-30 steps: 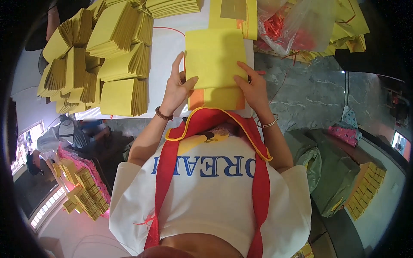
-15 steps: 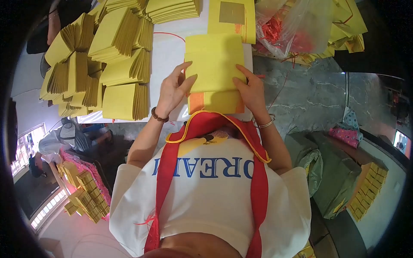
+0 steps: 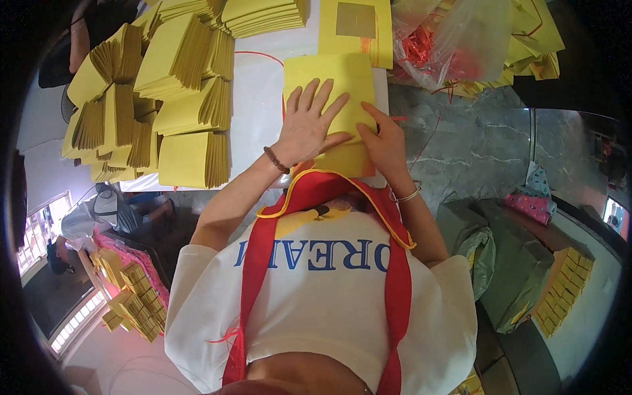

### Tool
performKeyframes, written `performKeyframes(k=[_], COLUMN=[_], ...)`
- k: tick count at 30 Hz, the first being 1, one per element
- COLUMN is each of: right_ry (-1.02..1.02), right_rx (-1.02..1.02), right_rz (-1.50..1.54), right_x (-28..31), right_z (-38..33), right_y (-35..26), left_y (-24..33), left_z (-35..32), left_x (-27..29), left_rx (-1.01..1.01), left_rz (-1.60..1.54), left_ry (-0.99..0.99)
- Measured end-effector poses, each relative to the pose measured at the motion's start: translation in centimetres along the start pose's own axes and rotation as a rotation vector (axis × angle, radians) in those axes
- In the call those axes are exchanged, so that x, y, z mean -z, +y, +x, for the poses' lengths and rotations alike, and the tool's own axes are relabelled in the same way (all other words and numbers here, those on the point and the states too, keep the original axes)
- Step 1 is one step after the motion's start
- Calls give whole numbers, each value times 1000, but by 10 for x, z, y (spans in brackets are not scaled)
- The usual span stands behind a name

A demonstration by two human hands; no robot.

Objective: Packaging and stacking sheets of joss paper at a workstation.

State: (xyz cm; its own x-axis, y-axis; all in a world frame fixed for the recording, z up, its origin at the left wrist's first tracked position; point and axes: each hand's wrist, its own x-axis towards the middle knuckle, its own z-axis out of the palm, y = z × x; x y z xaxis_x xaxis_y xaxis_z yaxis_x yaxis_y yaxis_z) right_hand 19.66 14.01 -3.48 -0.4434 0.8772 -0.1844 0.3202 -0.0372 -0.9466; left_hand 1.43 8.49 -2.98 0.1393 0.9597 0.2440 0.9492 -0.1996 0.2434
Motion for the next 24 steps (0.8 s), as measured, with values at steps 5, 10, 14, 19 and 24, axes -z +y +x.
performKeyframes(k=[5,10,14,19,24], right_ry=[170,-30,-5,-9,9], right_rx=[627,744,713,693,686], right_rz=[-1012,-937,-892,-1049,-1107], right_x=[-16,-34,-37,-44,-38], right_z=[-12,-1,-3,-1,2], right_y=[-23,3,12,5,21], left_y=[-1,-4,-6,-24,-2], left_z=[3,-4,-6,-12,-8], left_x=[4,-5,0,-19,21], left_rx=[7,-24,35,70,-21], left_rz=[91,210,-95,-416,-218], left_ry=[-125,-184,-43,163,274])
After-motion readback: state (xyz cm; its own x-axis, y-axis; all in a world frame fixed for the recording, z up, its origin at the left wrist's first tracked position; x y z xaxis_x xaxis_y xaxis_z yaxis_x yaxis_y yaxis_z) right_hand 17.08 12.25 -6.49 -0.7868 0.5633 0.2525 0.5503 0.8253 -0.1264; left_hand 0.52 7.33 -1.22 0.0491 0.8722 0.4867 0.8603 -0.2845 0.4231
